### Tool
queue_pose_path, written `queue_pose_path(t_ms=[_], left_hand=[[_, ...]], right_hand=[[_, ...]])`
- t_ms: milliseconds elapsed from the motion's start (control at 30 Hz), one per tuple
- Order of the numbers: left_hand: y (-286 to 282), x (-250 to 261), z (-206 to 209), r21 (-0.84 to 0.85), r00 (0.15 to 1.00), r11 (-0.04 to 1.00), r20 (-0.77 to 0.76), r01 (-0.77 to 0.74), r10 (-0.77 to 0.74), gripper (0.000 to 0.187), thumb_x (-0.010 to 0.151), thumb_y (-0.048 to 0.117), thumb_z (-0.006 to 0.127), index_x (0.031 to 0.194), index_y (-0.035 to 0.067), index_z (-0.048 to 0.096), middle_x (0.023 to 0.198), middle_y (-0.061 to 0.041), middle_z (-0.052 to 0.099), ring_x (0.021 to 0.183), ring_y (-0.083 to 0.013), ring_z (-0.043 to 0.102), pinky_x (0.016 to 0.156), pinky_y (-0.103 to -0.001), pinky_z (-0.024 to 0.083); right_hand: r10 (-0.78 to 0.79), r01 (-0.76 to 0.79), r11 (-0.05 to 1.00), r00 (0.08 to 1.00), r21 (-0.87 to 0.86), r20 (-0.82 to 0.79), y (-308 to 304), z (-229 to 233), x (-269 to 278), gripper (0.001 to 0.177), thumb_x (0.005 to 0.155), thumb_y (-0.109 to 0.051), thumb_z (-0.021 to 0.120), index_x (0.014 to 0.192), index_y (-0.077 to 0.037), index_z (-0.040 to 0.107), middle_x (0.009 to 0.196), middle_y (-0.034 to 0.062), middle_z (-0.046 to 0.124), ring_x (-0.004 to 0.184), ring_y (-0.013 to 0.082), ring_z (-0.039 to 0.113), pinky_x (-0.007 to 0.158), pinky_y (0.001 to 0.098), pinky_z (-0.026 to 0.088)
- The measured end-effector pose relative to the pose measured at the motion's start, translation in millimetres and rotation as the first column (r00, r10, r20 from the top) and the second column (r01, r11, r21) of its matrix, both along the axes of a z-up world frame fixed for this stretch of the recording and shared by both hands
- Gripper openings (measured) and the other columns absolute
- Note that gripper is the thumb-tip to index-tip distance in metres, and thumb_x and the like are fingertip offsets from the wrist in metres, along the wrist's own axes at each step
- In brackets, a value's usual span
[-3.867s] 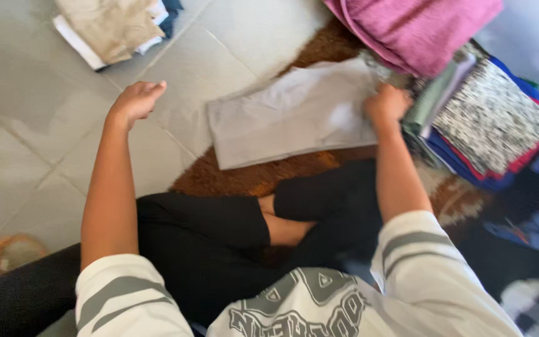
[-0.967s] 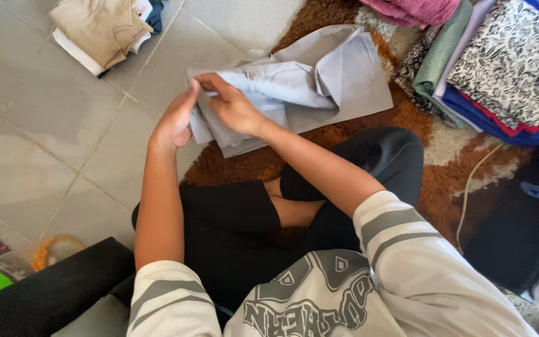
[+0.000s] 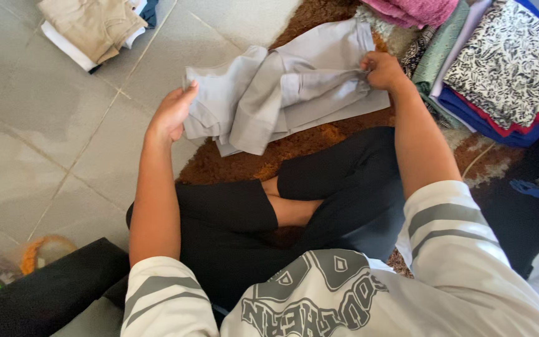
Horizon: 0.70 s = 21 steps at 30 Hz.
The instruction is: The person folds a pair of tan trousers and a pair of gray trousers by hand on the floor, smoothing each item out and folding them into rectangular shapes before placing them onto a stack of laundry.
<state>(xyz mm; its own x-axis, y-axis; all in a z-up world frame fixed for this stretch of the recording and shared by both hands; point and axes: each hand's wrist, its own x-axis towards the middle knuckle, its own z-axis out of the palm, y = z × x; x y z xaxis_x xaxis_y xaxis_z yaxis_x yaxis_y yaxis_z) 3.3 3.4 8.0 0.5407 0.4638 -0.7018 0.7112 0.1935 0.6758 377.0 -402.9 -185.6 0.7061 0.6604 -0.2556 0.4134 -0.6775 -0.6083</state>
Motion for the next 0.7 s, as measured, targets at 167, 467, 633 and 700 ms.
queue_pose_path(t_ms=[167, 467, 633, 700], left_hand=[[11, -7, 0, -0.049, 0.992, 0.994, 0.078, -0.094, 0.098, 0.058, 0.098, 0.041, 0.056, 0.138, -0.001, 0.055, 0.135, -0.017, 0.066, 0.122, -0.0285, 0.068, 0.098, -0.048, 0.057], [32, -23, -5, 0.049, 0.983, 0.998, 0.180, -0.037, 0.028, 0.052, 0.100, 0.040, 0.063, 0.134, 0.002, 0.064, 0.127, -0.014, 0.070, 0.115, -0.0237, 0.067, 0.093, -0.040, 0.054], [64, -54, 11, 0.345, 0.981, 0.937, -0.159, -0.054, 0.115, 0.058, 0.097, 0.048, 0.067, 0.139, 0.009, 0.057, 0.133, -0.010, 0.061, 0.120, -0.0232, 0.055, 0.094, -0.048, 0.043], [87, -82, 13, 0.368, 0.975, 0.927, -0.171, -0.070, 0.142, 0.058, 0.096, 0.048, 0.068, 0.137, 0.009, 0.059, 0.131, -0.010, 0.063, 0.119, -0.0220, 0.057, 0.097, -0.045, 0.042]], right_hand=[[-0.079, 0.076, 0.997, 0.983, -0.029, -0.166, 11, 21, -14, 0.034, 0.071, -0.013, 0.081, 0.104, -0.020, 0.079, 0.107, 0.0033, 0.075, 0.096, 0.0209, 0.067, 0.085, 0.0358, 0.051], [-0.184, 0.149, 0.964, 0.972, -0.221, -0.149, 16, 15, -11, 0.055, 0.093, -0.049, 0.086, 0.082, 0.003, 0.072, 0.084, 0.0185, 0.072, 0.073, 0.0251, 0.066, 0.070, 0.0388, 0.055], [-0.115, 0.115, 0.993, 0.993, -0.013, 0.023, 1, -15, 0, 0.041, 0.083, -0.032, 0.094, 0.073, -0.002, 0.068, 0.070, 0.0116, 0.067, 0.063, 0.0218, 0.063, 0.064, 0.0402, 0.055], [-0.136, 0.136, 0.991, 0.990, -0.020, -0.018, 1, -13, -1, 0.040, 0.084, -0.032, 0.093, 0.075, -0.002, 0.068, 0.072, 0.0128, 0.068, 0.065, 0.0218, 0.063, 0.065, 0.0401, 0.055]])
